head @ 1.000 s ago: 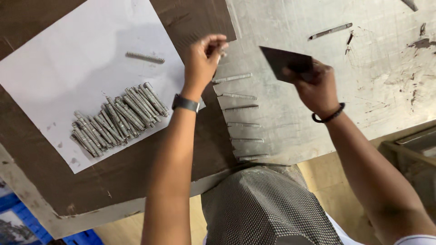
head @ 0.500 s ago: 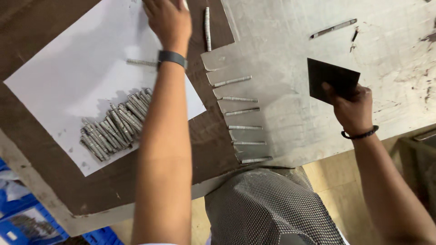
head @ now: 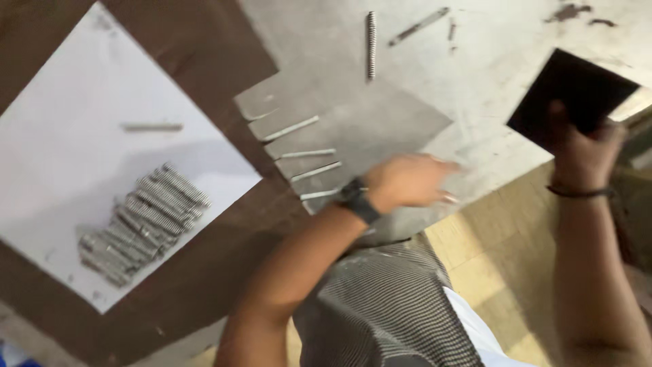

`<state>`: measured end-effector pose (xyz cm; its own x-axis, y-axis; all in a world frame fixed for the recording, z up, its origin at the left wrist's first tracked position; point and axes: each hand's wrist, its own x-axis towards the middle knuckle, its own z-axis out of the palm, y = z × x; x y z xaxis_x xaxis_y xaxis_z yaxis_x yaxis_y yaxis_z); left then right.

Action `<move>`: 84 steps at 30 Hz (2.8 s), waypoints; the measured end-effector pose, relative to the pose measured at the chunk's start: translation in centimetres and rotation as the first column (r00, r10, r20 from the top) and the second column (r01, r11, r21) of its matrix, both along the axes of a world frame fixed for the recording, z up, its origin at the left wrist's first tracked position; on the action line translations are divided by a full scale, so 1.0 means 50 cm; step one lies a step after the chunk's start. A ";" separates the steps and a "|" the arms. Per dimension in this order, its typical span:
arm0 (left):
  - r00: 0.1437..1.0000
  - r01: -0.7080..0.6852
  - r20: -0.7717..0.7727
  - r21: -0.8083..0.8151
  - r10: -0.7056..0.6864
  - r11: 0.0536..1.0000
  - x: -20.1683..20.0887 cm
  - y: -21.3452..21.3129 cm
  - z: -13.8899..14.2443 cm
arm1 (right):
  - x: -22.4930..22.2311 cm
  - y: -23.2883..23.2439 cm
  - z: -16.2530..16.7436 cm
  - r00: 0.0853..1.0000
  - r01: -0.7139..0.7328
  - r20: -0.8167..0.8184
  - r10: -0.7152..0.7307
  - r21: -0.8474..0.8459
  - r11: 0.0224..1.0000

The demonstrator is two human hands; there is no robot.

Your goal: The person sands small metal springs on a workbench using a sanding block. They repeatedly pick up springs, rub them against the block, and place them on a white sheet. The person also wipes the workbench surface with the sanding block between batches.

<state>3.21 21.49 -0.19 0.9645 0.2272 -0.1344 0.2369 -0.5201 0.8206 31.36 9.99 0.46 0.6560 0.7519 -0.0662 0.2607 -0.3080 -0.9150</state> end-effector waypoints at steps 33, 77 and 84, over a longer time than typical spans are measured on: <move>0.609 -0.743 -0.201 0.193 0.767 0.641 -0.315 0.300 -0.064 | -0.108 0.133 -0.072 0.687 0.066 -0.726 0.009 0.075 0.995; 0.827 -0.521 0.061 0.458 0.559 0.721 -0.347 0.104 -0.024 | -0.317 0.239 0.020 0.431 -0.619 0.703 0.565 -0.225 0.753; 0.588 -0.801 0.155 -0.030 0.794 0.598 -0.366 0.100 -0.009 | -0.298 0.193 0.020 0.454 -0.603 0.665 0.592 -0.261 0.754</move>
